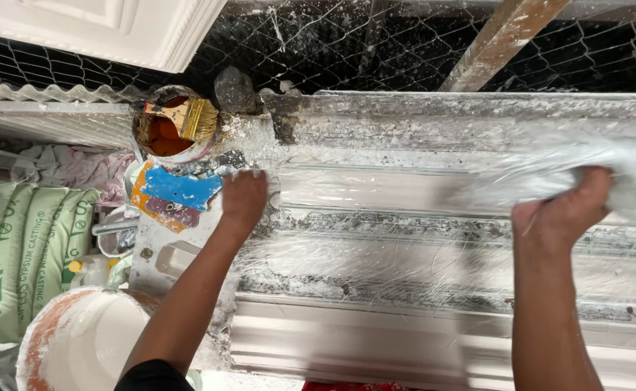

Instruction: The person takes a bundle of white glass fiber strands from a bucket, dips and wets them, then lays the strands lengthwise into a long plaster cornice mold on the workbench. They then scoop plaster slurry from a bowl and pour and spread it over the fibers with their hands, smoothing the slurry along the mold surface.

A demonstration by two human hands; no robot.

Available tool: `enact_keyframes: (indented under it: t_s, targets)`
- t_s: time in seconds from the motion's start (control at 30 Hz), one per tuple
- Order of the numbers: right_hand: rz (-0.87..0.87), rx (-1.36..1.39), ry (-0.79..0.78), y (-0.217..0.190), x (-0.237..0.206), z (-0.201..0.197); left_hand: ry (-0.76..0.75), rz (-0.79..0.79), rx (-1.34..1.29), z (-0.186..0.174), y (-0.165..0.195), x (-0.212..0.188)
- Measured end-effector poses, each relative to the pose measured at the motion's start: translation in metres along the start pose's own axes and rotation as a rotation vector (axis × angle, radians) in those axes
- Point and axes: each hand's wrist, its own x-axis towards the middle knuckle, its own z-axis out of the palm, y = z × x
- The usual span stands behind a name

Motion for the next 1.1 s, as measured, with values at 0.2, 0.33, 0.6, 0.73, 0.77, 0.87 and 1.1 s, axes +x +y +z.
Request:
enact_keyframes:
  t_s: [0.2,0.33,0.6,0.73,0.77,0.87,1.1]
  targets:
    - [0.532,-0.429,0.257,0.063,-0.09,0.024,0.2,0.054,-0.917,-0.023,0.11,-0.031]
    - [0.108,-0.428,-0.29,0.081,-0.115,0.03,-0.189,0.006,-1.198,-0.024,0.165,-0.065]
    - [0.162,-0.141,0.214,0.008,-0.017,0.003,0.218,0.19,-0.3,0.018,0.019,-0.038]
    - [0.106,-0.055,0.105,0.011,-0.025,-0.009,0.038,-0.063,0.296,0.002,0.003,-0.029]
    - [0.171,-0.122,0.186,0.016,-0.036,-0.007,0.187,-0.038,0.258,-0.008,0.014,-0.032]
    - [0.264,-0.081,0.087,0.045,-0.087,0.02,0.171,-0.157,-0.496,-0.038,0.082,-0.041]
    - [-0.539,-0.683,-0.505,0.039,-0.076,0.02,0.367,0.174,-0.975,-0.028,0.191,-0.074]
